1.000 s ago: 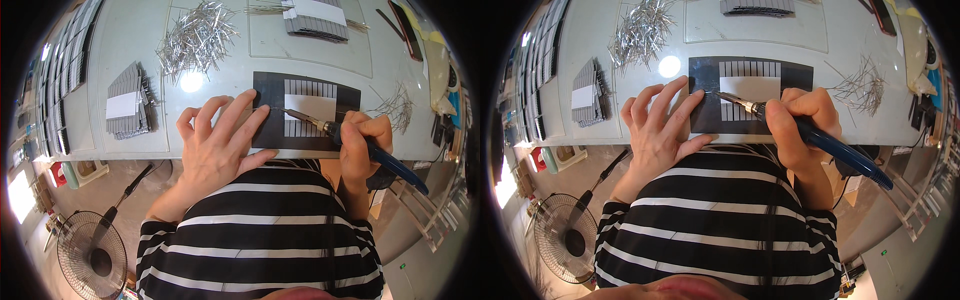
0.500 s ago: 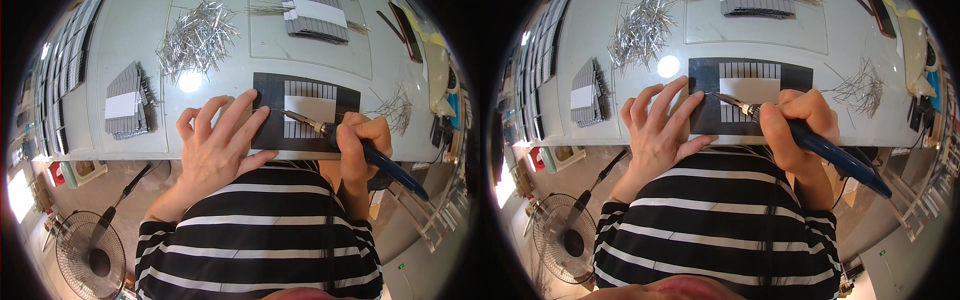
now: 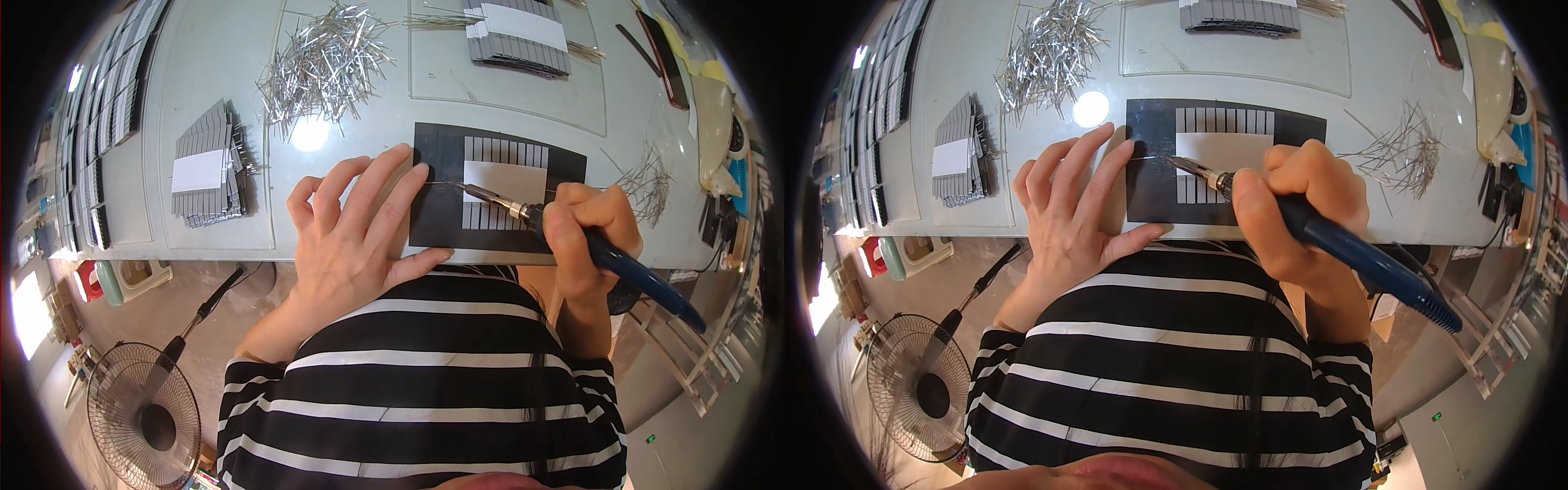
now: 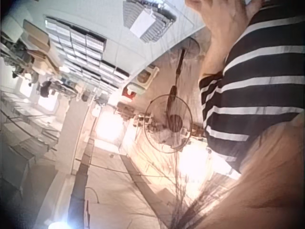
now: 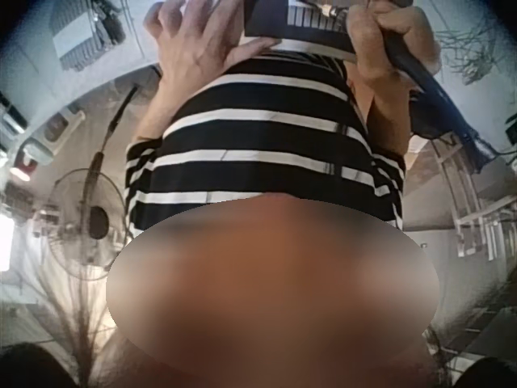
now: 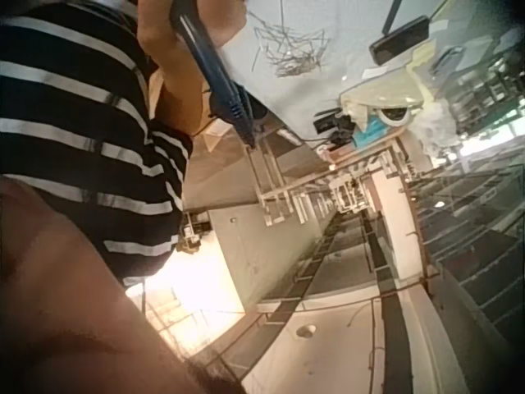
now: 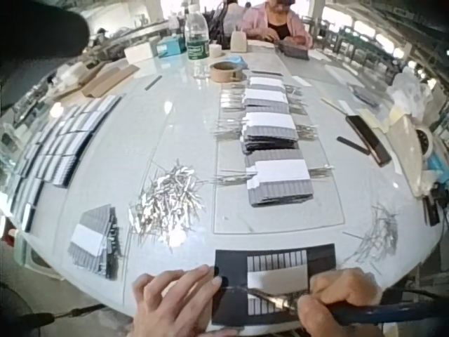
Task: The person solders metallic wire strips onto rectangular plates using a soldering iron, presses and aligns the components by hand, and stacks the assembled pieces on the table.
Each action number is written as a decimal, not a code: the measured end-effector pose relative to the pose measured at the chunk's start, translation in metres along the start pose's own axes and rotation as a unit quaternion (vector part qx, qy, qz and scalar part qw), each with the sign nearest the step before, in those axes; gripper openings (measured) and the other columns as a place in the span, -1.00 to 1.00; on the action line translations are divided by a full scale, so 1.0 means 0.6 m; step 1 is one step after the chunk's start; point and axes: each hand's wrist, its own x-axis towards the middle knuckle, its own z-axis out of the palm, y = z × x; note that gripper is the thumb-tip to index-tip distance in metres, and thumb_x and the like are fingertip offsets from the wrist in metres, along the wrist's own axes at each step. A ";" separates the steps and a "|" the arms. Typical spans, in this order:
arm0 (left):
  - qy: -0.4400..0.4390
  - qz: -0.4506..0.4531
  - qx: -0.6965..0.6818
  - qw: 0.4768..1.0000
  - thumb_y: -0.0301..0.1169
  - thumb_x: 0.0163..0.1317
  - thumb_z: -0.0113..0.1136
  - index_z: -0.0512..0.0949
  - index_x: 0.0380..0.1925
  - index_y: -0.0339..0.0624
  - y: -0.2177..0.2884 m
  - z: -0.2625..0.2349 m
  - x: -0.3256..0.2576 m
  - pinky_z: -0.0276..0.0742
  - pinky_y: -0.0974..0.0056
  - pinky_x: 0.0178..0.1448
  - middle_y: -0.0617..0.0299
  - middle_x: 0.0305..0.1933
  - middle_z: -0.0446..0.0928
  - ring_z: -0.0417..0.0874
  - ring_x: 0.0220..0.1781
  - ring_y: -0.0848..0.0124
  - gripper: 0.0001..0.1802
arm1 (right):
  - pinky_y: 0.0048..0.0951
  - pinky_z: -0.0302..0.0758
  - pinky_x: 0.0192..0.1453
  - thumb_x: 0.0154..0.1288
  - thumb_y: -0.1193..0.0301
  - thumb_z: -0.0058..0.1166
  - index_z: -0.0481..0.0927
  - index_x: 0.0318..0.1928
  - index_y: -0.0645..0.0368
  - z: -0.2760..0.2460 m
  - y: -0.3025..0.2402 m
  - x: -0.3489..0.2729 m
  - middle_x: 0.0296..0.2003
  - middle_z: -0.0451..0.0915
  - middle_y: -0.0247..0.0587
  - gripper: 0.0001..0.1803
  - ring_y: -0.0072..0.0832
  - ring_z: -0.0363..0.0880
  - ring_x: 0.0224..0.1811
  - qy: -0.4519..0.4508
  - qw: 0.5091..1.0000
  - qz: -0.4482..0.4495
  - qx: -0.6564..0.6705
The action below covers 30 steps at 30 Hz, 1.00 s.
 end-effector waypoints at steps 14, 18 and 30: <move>0.009 -0.011 -0.014 1.000 0.36 0.05 0.20 0.40 0.26 -0.15 -0.001 0.000 0.003 0.10 0.04 0.31 0.14 0.34 0.35 0.29 0.29 0.17 -0.04 | -0.56 0.10 -0.56 0.16 0.76 0.03 0.26 -0.42 0.20 -0.011 0.003 0.000 -0.66 0.29 -0.38 -0.74 -0.70 0.12 -0.64 0.025 0.991 0.017 0.134; 0.012 -0.014 -0.042 0.999 0.28 0.02 0.30 0.37 0.28 -0.21 -0.001 -0.010 0.007 0.13 0.05 0.32 0.11 0.31 0.38 0.32 0.27 0.13 -0.02 | -0.56 0.21 -0.44 0.23 0.69 0.09 0.28 -0.26 0.20 -0.037 0.032 -0.017 -0.51 0.40 -0.22 -0.75 -0.62 0.23 -0.53 0.157 0.974 0.004 0.166; 0.031 -0.042 -0.184 0.982 -0.15 -0.23 0.57 0.36 0.29 -0.16 -0.007 -0.030 0.017 0.10 0.09 0.33 0.15 0.30 0.40 0.30 0.24 0.10 0.00 | -0.45 0.30 -0.67 0.63 0.13 -0.50 0.16 0.24 0.26 -0.121 0.080 -0.116 -0.65 0.40 -0.10 -0.53 -0.47 0.26 -0.74 0.294 0.939 -0.069 -0.165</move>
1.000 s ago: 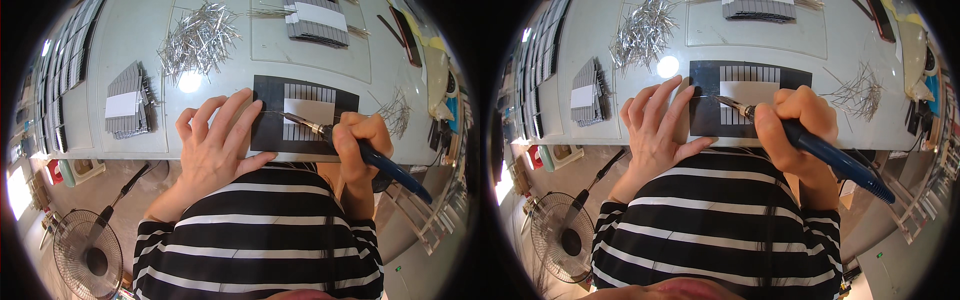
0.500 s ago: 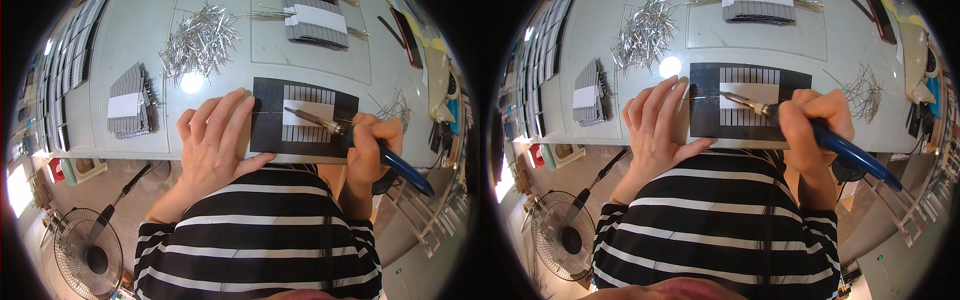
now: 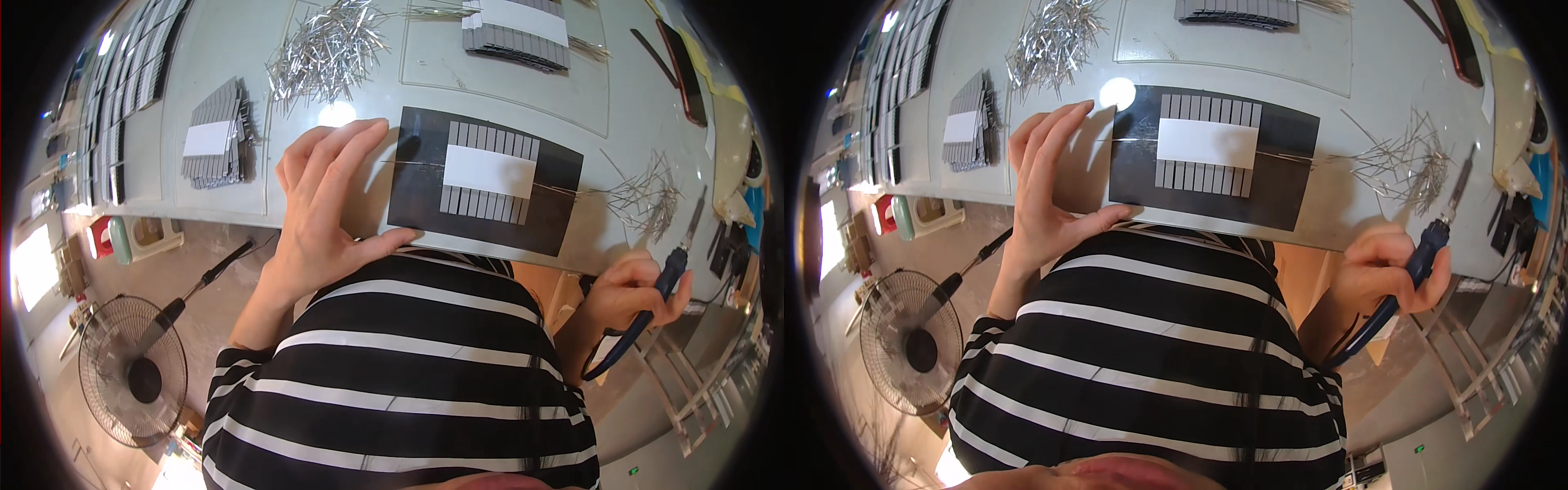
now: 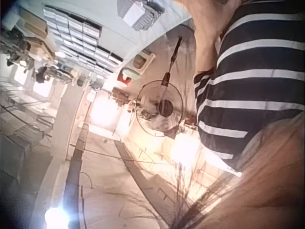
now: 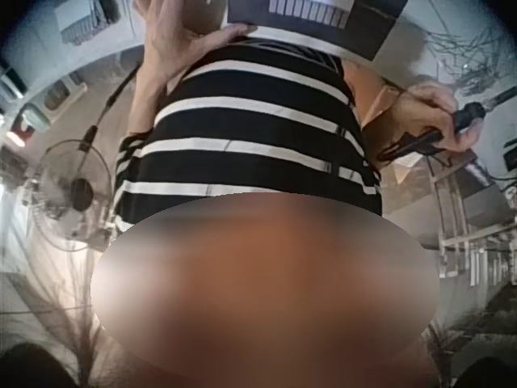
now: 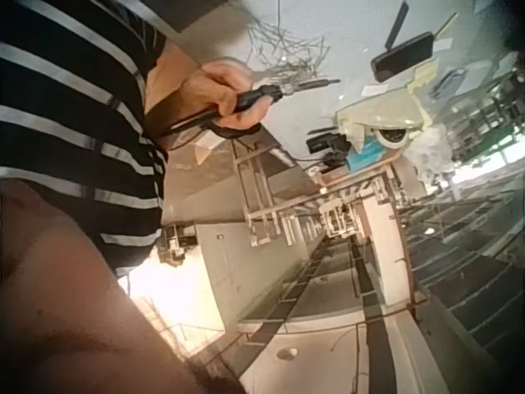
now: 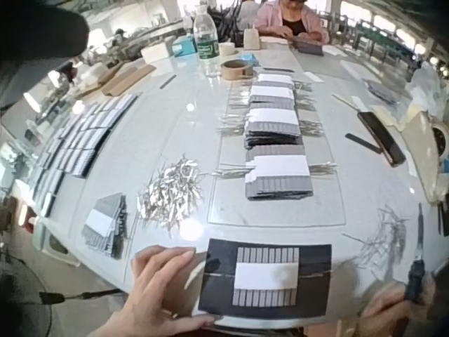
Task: The person solders metallic wire strips onto rectangular plates using a soldering iron, presses and aligns the components by hand, and stacks the assembled pieces on the table.
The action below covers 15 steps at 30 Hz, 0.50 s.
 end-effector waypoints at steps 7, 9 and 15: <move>0.041 0.053 0.063 0.996 -0.21 -0.18 0.49 0.68 -0.11 -0.05 0.018 0.017 -0.025 0.15 0.20 0.12 0.31 0.02 0.57 0.41 0.02 0.27 -0.48 | -0.52 0.35 -0.57 0.49 0.29 -0.02 0.22 -0.02 0.20 0.009 0.004 0.032 -0.55 0.53 0.03 -0.70 -0.41 0.43 -0.61 -0.177 0.975 -0.078 0.104; 0.050 0.041 0.061 0.996 -0.22 -0.18 0.48 0.70 -0.19 -0.03 0.026 0.024 -0.030 0.15 0.22 0.08 0.35 -0.03 0.58 0.42 -0.02 0.30 -0.55 | -0.48 0.34 -0.51 0.49 0.32 -0.06 0.22 -0.03 0.19 0.007 0.008 0.029 -0.54 0.51 0.03 -0.74 -0.38 0.41 -0.57 -0.170 0.976 -0.076 0.110; 0.088 0.001 0.076 0.993 -0.25 -0.20 0.51 0.70 -0.18 -0.03 0.034 0.029 -0.035 0.16 0.22 0.09 0.34 -0.05 0.58 0.42 -0.04 0.30 -0.53 | -0.45 0.35 -0.46 0.52 0.35 -0.21 0.18 -0.08 0.19 0.009 0.012 0.022 -0.55 0.47 0.06 -0.81 -0.35 0.39 -0.55 -0.113 0.987 -0.043 0.104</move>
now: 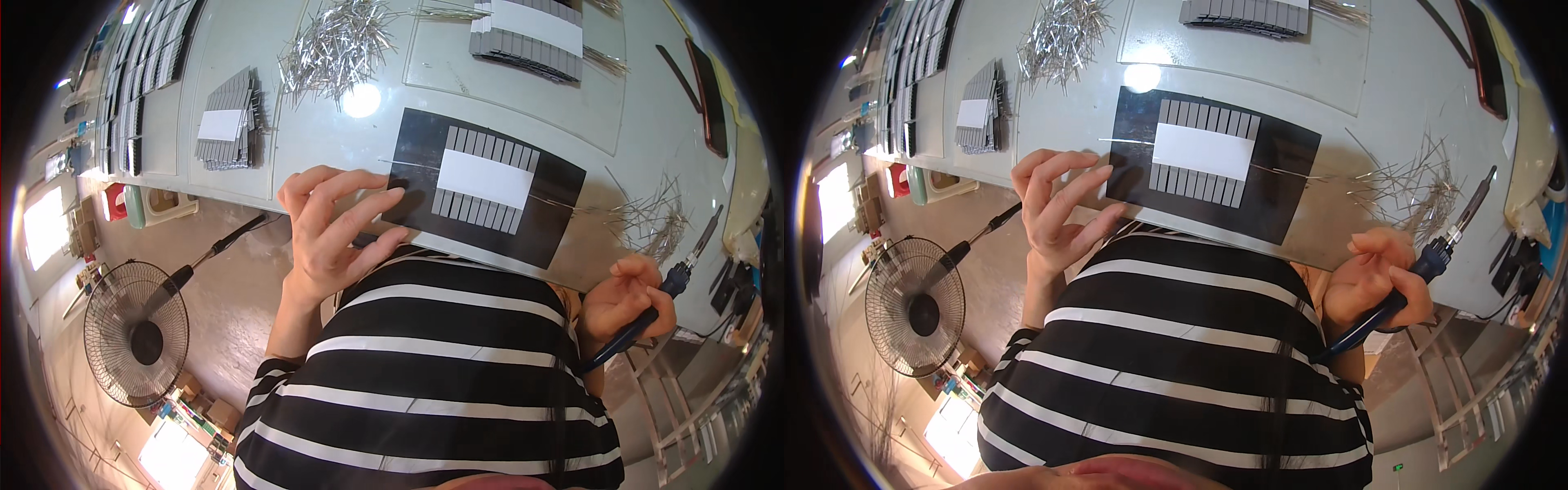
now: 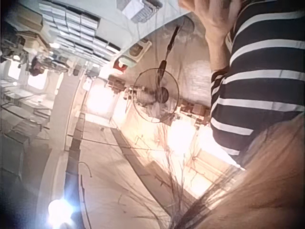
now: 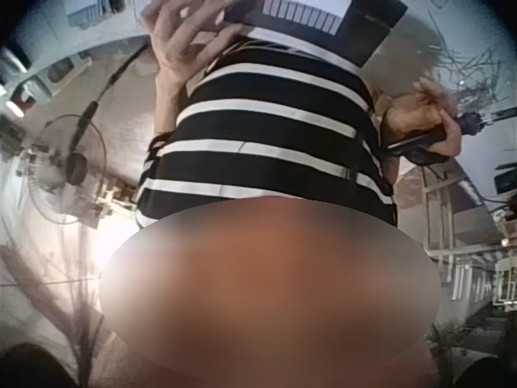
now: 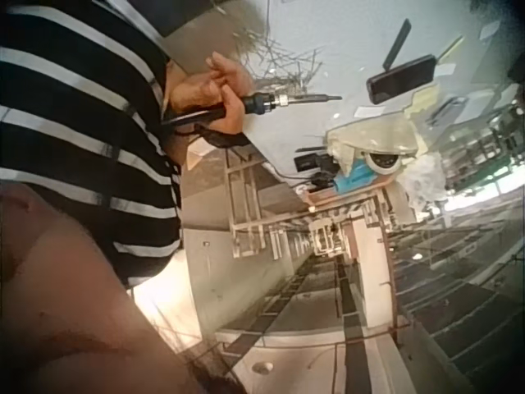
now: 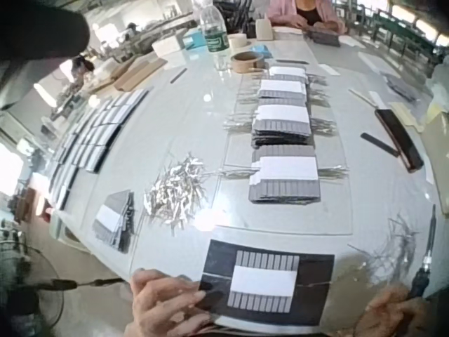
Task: The person solders metallic wire strips onto rectangular plates using a soldering iron, presses and aligns the components by hand, and stacks the assembled pieces on the table.
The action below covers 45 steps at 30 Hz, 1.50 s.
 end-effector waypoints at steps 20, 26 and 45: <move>-0.234 0.126 -0.113 0.957 -0.17 -0.24 0.55 0.27 0.36 -0.18 -0.036 -0.037 0.134 0.09 -0.01 0.34 0.13 0.27 0.43 0.35 0.26 0.08 0.08 | -0.55 0.47 -0.43 0.54 0.35 -0.33 0.13 -0.08 0.18 0.037 -0.019 -0.010 -0.44 0.61 0.14 -0.84 -0.40 0.52 -0.55 0.207 0.954 0.091 -0.195; -0.210 0.178 -0.098 0.956 -0.15 -0.22 0.56 0.22 0.39 -0.14 0.001 0.020 0.145 0.12 -0.05 0.33 0.17 0.21 0.46 0.38 0.26 0.13 0.11 | -0.60 0.32 -0.37 0.56 0.28 -0.29 0.22 -0.12 0.18 0.049 -0.029 -0.005 -0.42 0.64 0.06 -0.79 -0.54 0.46 -0.49 0.228 0.957 0.119 -0.131; -0.141 0.007 -0.036 0.989 -0.14 -0.40 0.59 0.25 0.41 -0.09 -0.051 -0.100 0.041 0.04 -0.04 0.44 0.19 0.29 0.46 0.29 0.37 0.07 0.22 | -0.54 0.41 -0.56 0.53 0.27 -0.29 0.19 -0.15 0.25 0.035 -0.014 0.002 -0.58 0.54 0.19 -0.74 -0.37 0.47 -0.66 0.273 0.955 0.107 -0.048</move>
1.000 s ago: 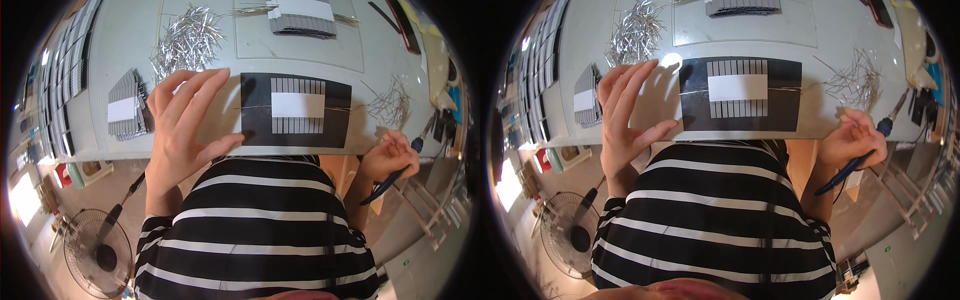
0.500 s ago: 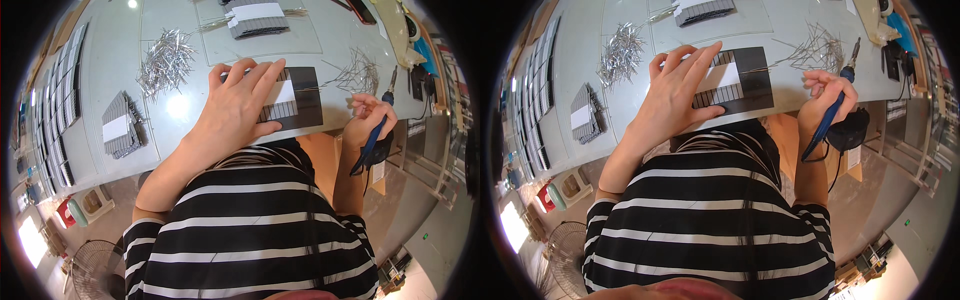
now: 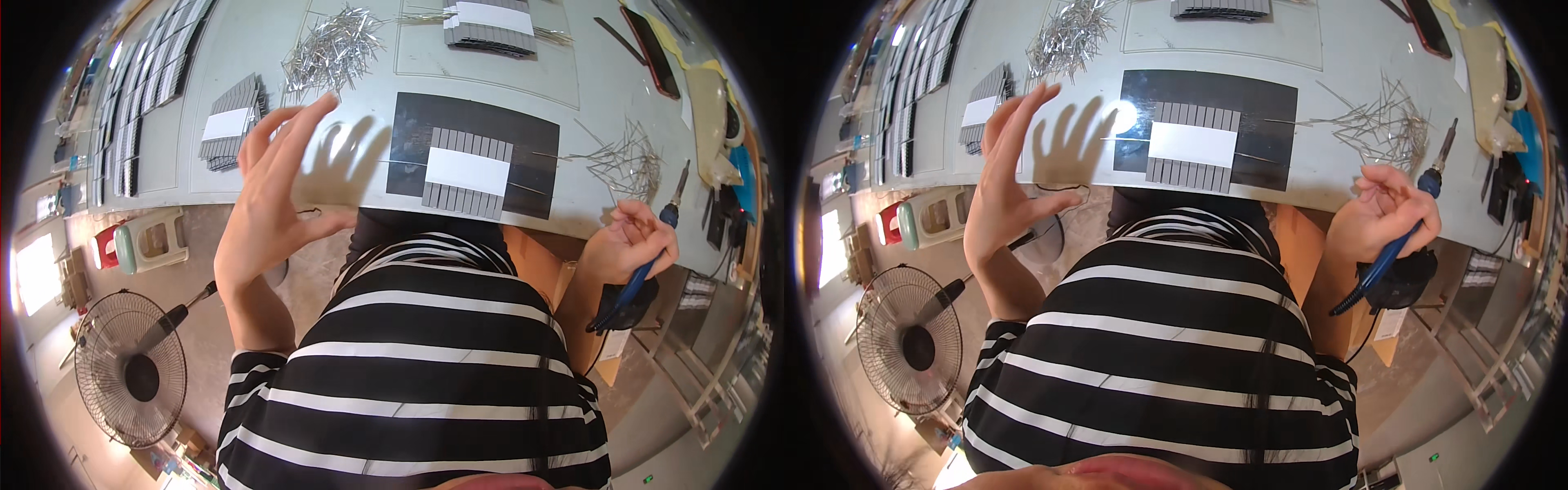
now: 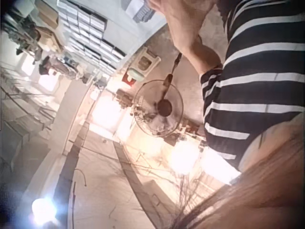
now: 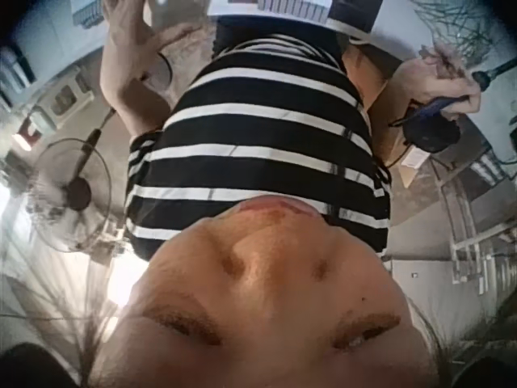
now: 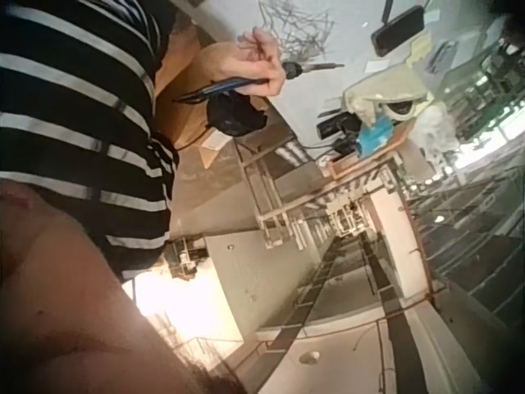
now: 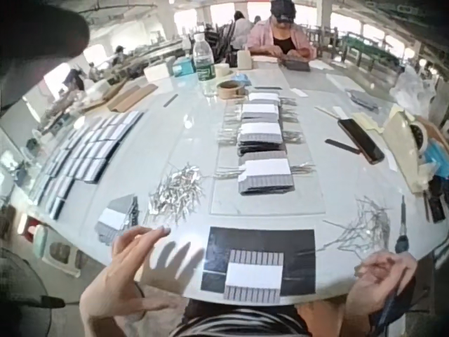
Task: The person solders metallic wire strips onto rectangular plates using a soldering iron, presses and aligns the components by hand, and stacks the assembled pieces on the table.
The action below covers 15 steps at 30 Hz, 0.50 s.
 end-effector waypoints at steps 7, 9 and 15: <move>-0.063 0.013 -0.002 0.998 -0.26 -0.48 0.62 0.23 0.42 -0.05 0.029 0.009 0.012 0.05 -0.04 0.41 0.20 0.34 0.43 0.29 0.38 0.09 0.27 | -0.58 0.38 -0.58 0.54 0.29 -0.36 0.19 -0.12 0.28 0.000 0.003 -0.006 -0.61 0.53 0.21 -0.74 -0.40 0.42 -0.69 -0.041 0.996 -0.080 0.001; -0.073 0.066 -0.023 0.995 -0.33 -0.48 0.62 0.24 0.41 -0.02 0.039 0.036 0.041 0.06 -0.03 0.40 0.20 0.32 0.44 0.29 0.38 0.07 0.24 | -0.62 0.34 -0.61 0.54 0.30 -0.36 0.20 -0.12 0.29 0.005 0.005 -0.006 -0.64 0.53 0.20 -0.74 -0.42 0.39 -0.72 -0.016 0.995 -0.099 -0.010; -0.105 0.120 -0.035 0.987 -0.24 -0.42 0.59 0.21 0.42 -0.05 0.069 0.088 0.089 0.03 -0.04 0.41 0.21 0.30 0.46 0.31 0.38 0.12 0.24 | -0.63 0.31 -0.63 0.53 0.30 -0.36 0.20 -0.12 0.29 0.006 -0.004 -0.007 -0.65 0.53 0.16 -0.74 -0.44 0.38 -0.73 -0.026 0.997 -0.074 -0.019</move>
